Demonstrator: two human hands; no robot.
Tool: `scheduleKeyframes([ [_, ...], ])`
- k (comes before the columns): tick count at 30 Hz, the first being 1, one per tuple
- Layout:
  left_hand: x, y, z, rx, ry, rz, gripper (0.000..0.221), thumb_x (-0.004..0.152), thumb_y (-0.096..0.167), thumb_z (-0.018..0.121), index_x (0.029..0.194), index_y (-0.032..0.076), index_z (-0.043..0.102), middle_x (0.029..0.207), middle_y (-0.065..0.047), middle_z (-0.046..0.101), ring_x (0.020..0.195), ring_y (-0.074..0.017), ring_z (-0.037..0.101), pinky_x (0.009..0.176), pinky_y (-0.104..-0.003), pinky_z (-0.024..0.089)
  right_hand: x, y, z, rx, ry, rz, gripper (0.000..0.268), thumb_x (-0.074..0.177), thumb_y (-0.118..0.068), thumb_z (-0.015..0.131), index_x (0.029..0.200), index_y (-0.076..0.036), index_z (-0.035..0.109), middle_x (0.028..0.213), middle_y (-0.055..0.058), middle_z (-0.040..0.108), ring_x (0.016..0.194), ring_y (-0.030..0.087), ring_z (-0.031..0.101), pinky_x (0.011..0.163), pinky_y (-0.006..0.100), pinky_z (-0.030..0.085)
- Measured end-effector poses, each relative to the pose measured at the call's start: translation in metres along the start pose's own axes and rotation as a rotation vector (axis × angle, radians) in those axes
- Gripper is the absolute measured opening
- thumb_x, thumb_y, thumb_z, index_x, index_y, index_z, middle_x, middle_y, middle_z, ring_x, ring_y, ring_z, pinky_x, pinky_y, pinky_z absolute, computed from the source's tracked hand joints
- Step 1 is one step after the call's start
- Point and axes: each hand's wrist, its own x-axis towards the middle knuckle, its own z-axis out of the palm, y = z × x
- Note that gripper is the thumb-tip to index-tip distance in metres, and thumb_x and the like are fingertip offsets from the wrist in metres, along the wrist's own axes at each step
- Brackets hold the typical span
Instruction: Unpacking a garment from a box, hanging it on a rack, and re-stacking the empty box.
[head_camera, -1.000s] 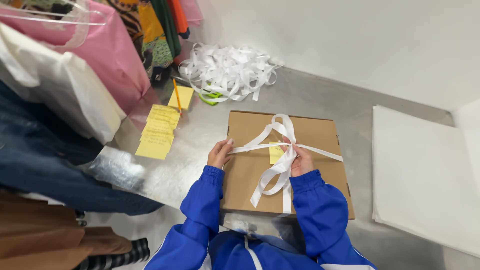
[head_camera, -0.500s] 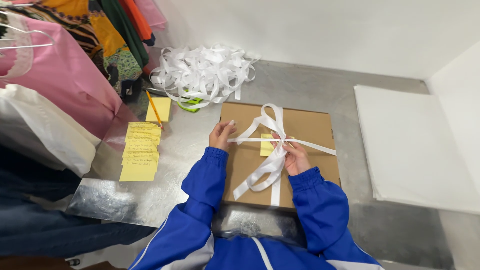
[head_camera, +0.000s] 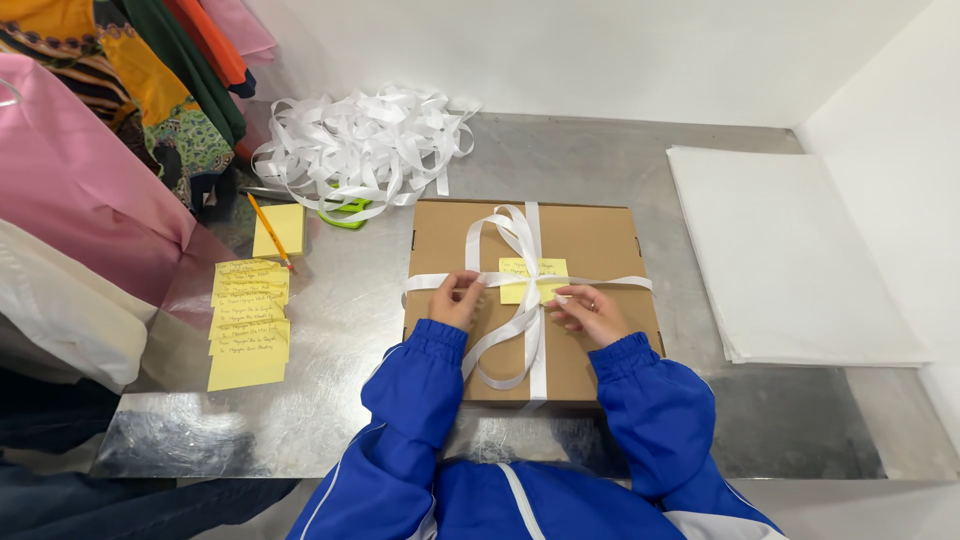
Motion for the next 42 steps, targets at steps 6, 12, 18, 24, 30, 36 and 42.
scheduleKeyframes([
  [6,0.006,-0.025,0.005,0.113,-0.199,0.061,0.029,0.089,0.042,0.081,0.109,0.024,0.073,0.107,-0.001,0.074,0.091,-0.0153,0.069,0.080,-0.030,0.061,0.027,0.039,0.001,-0.076,0.078,-0.160,0.031,0.087,-0.015,0.082,0.116,-0.011,0.073,0.105,0.011,0.075,0.090,0.016,0.072,0.072,0.026,0.060],
  [12,0.004,-0.027,0.008,0.148,-0.189,0.084,0.041,0.092,0.045,0.078,0.079,0.014,0.056,0.103,0.000,0.076,0.088,-0.0172,0.071,0.080,-0.034,0.060,0.016,0.026,0.018,-0.162,0.167,-0.333,0.016,0.095,-0.016,0.073,0.110,-0.011,0.073,0.096,0.008,0.077,0.088,0.013,0.071,0.072,0.024,0.058],
  [18,-0.019,-0.018,0.015,0.168,-0.178,0.093,0.034,0.086,0.040,0.083,0.089,0.013,0.062,0.095,-0.005,0.076,0.084,-0.0147,0.067,0.080,-0.029,0.058,0.018,0.037,0.018,-0.367,0.222,-0.321,0.013,0.095,-0.020,0.072,0.108,-0.017,0.074,0.100,0.005,0.076,0.081,0.014,0.069,0.071,0.027,0.056],
  [24,-0.035,-0.007,0.023,0.300,-0.173,0.117,0.033,0.084,0.039,0.083,0.098,0.013,0.068,0.083,-0.001,0.071,0.078,-0.0097,0.065,0.076,-0.025,0.059,0.019,0.043,0.018,-0.416,0.227,-0.315,0.016,0.091,-0.020,0.076,0.107,-0.019,0.075,0.100,0.001,0.076,0.072,0.012,0.062,0.065,0.026,0.052],
  [30,-0.021,-0.034,0.026,0.368,0.051,0.240,0.016,0.093,0.026,0.073,0.097,0.011,0.068,0.091,-0.006,0.069,0.081,-0.0186,0.069,0.074,-0.032,0.060,0.013,0.037,0.016,-0.355,0.302,-0.368,0.012,0.089,-0.017,0.077,0.101,-0.018,0.076,0.096,0.001,0.074,0.071,0.012,0.064,0.062,0.022,0.051],
  [36,-0.004,-0.034,0.037,0.590,0.035,0.094,0.024,0.089,0.039,0.070,0.084,0.017,0.066,0.083,0.002,0.061,0.081,-0.0196,0.070,0.075,-0.033,0.060,0.018,0.045,0.014,-0.350,0.311,-0.389,0.011,0.089,-0.014,0.077,0.100,-0.016,0.076,0.095,0.004,0.073,0.071,0.013,0.064,0.062,0.023,0.050],
  [42,0.003,-0.034,0.044,0.526,0.041,0.034,0.029,0.089,0.044,0.071,0.088,0.016,0.064,0.083,0.000,0.060,0.083,-0.0216,0.069,0.074,-0.035,0.057,0.022,0.051,0.012,-0.313,0.313,-0.389,0.010,0.090,-0.015,0.076,0.100,-0.016,0.076,0.095,0.003,0.073,0.072,0.012,0.063,0.061,0.022,0.050],
])
